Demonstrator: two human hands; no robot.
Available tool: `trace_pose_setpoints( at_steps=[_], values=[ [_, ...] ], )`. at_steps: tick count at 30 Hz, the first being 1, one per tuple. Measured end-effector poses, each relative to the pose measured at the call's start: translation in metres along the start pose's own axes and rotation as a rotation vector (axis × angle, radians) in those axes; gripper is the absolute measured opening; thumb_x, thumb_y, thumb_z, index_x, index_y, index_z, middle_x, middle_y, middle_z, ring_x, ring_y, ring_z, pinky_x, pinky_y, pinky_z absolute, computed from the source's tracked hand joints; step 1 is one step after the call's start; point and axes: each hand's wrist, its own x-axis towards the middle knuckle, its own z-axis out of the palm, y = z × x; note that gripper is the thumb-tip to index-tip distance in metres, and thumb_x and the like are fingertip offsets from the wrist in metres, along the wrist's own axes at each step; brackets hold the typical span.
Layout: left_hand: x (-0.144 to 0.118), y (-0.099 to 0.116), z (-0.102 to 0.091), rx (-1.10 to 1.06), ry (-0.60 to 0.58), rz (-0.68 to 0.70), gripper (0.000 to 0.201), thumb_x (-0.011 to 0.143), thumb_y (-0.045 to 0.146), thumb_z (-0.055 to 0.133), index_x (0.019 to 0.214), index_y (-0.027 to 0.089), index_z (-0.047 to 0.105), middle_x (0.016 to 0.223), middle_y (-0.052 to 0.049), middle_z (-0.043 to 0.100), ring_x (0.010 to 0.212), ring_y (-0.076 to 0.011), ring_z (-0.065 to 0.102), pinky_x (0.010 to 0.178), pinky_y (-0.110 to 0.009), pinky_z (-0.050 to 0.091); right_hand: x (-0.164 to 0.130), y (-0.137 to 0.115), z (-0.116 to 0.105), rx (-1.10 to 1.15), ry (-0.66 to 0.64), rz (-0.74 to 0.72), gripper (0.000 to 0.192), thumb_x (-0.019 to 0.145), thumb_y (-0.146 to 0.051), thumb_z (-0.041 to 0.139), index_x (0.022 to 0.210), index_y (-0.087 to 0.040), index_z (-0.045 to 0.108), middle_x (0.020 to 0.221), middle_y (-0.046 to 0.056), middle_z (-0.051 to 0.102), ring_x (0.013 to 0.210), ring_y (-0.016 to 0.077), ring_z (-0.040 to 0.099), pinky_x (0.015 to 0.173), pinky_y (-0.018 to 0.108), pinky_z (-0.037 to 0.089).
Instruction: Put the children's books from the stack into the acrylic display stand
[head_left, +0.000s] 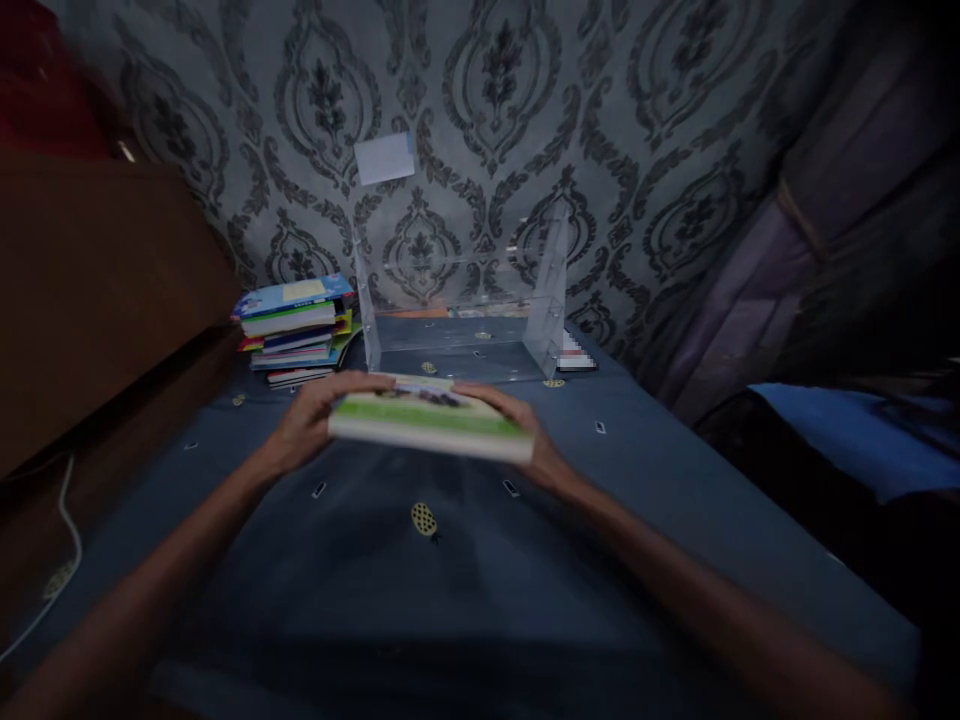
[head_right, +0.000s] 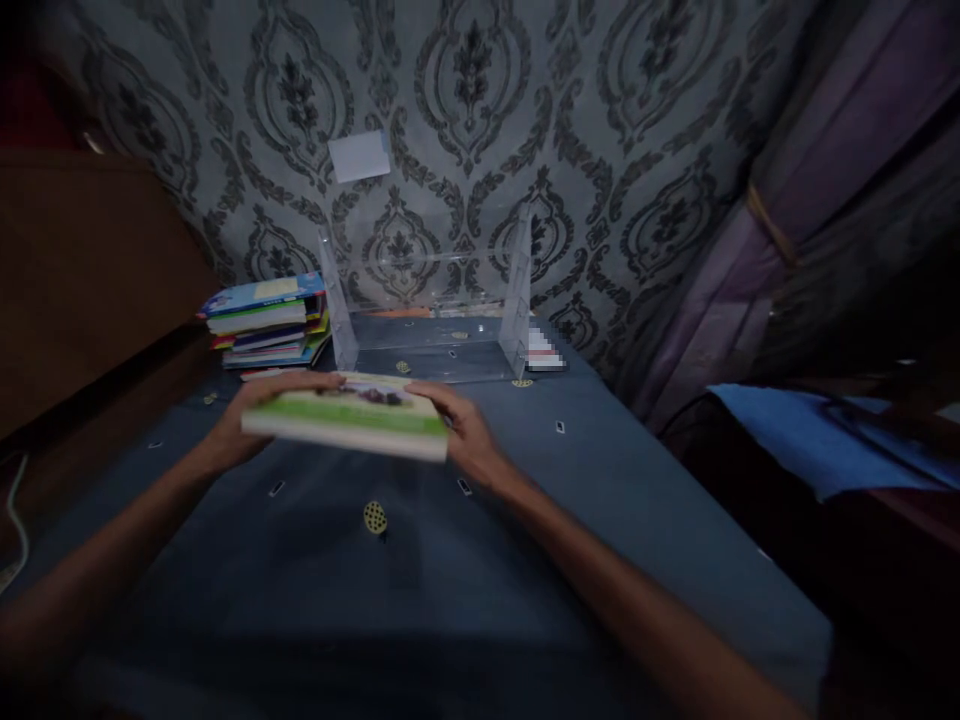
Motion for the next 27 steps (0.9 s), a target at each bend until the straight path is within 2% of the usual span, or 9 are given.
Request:
trace_pose_setpoints(
  at_steps=[2, 7, 12, 14, 17, 20, 23, 25, 27],
  values=[
    [-0.025, -0.014, 0.007, 0.131, -0.119, 0.079, 0.031, 0.099, 0.035, 0.052, 0.124, 0.026, 0.068, 0.134, -0.009, 0.067, 0.131, -0.0282, 0.057, 0.111, -0.048, 0.041, -0.010, 0.013, 0.002, -0.171, -0.053, -0.079, 0.036, 0.095, -0.026, 0.051, 0.128, -0.027, 0.066, 0.142, 0.008, 0.060, 0.134, 0.0244, 0.054, 0.112, 0.046, 0.045],
    [-0.079, -0.043, 0.034, 0.388, -0.347, -0.007, 0.045, 0.102, 0.022, 0.039, 0.145, 0.030, 0.051, 0.150, -0.008, 0.052, 0.144, -0.0254, 0.042, 0.119, -0.053, 0.030, -0.034, 0.041, 0.009, -0.432, -0.278, -0.132, 0.063, 0.084, -0.001, 0.044, 0.139, -0.027, 0.057, 0.150, 0.007, 0.053, 0.135, 0.0212, 0.054, 0.108, 0.045, 0.049],
    [-0.079, -0.041, 0.033, 0.439, -0.489, -0.042, 0.055, 0.097, 0.011, 0.039, 0.146, 0.034, 0.047, 0.152, -0.004, 0.050, 0.144, -0.0243, 0.043, 0.120, -0.055, 0.028, -0.031, 0.029, 0.011, -0.648, -0.299, -0.119, 0.065, 0.076, 0.006, 0.044, 0.128, -0.026, 0.065, 0.139, 0.008, 0.063, 0.125, 0.0233, 0.062, 0.109, 0.055, 0.043],
    [-0.071, -0.040, 0.030, 0.417, -0.469, -0.059, 0.051, 0.096, 0.012, 0.040, 0.141, 0.032, 0.055, 0.147, -0.005, 0.056, 0.138, -0.0240, 0.050, 0.119, -0.053, 0.030, -0.027, 0.017, 0.015, -0.740, -0.282, -0.078, 0.054, 0.081, 0.003, 0.047, 0.121, -0.025, 0.069, 0.133, 0.009, 0.067, 0.124, 0.0277, 0.062, 0.111, 0.061, 0.038],
    [-0.059, -0.045, 0.034, 0.421, -0.321, -0.111, 0.040, 0.097, 0.021, 0.043, 0.130, 0.024, 0.064, 0.139, -0.010, 0.063, 0.131, -0.0262, 0.057, 0.115, -0.051, 0.038, -0.017, 0.001, 0.030, -0.818, -0.293, -0.039, 0.044, 0.084, -0.001, 0.052, 0.118, -0.020, 0.071, 0.131, 0.014, 0.068, 0.131, 0.0336, 0.056, 0.115, 0.065, 0.029],
    [-0.050, -0.054, 0.046, 0.447, -0.187, -0.179, 0.037, 0.097, 0.027, 0.045, 0.126, 0.019, 0.066, 0.135, -0.014, 0.065, 0.126, -0.0285, 0.060, 0.108, -0.050, 0.045, -0.003, -0.008, 0.057, -0.726, -0.398, -0.042, 0.052, 0.084, 0.002, 0.049, 0.131, -0.016, 0.062, 0.138, 0.017, 0.062, 0.136, 0.0286, 0.052, 0.117, 0.056, 0.032],
    [-0.046, -0.059, 0.057, 0.498, -0.127, -0.217, 0.036, 0.097, 0.025, 0.044, 0.125, 0.017, 0.066, 0.130, -0.014, 0.068, 0.121, -0.0278, 0.064, 0.104, -0.048, 0.049, 0.013, -0.008, 0.079, -0.629, -0.505, -0.071, 0.057, 0.085, 0.000, 0.049, 0.140, -0.013, 0.052, 0.144, 0.018, 0.057, 0.139, 0.0248, 0.048, 0.120, 0.049, 0.030],
    [-0.047, -0.061, 0.061, 0.544, -0.100, -0.212, 0.036, 0.097, 0.023, 0.043, 0.125, 0.018, 0.065, 0.130, -0.013, 0.068, 0.120, -0.0271, 0.064, 0.103, -0.047, 0.050, 0.022, -0.004, 0.080, -0.635, -0.533, -0.049, 0.057, 0.084, 0.001, 0.048, 0.140, -0.011, 0.050, 0.144, 0.019, 0.057, 0.140, 0.0247, 0.047, 0.121, 0.048, 0.028],
    [-0.049, -0.063, 0.063, 0.564, -0.079, -0.179, 0.036, 0.097, 0.022, 0.043, 0.125, 0.019, 0.065, 0.131, -0.013, 0.068, 0.120, -0.0268, 0.064, 0.102, -0.046, 0.051, 0.026, 0.004, 0.068, -0.672, -0.503, 0.021, 0.056, 0.085, 0.001, 0.044, 0.139, -0.010, 0.051, 0.143, 0.019, 0.058, 0.138, 0.0261, 0.050, 0.120, 0.051, 0.028]
  ],
)
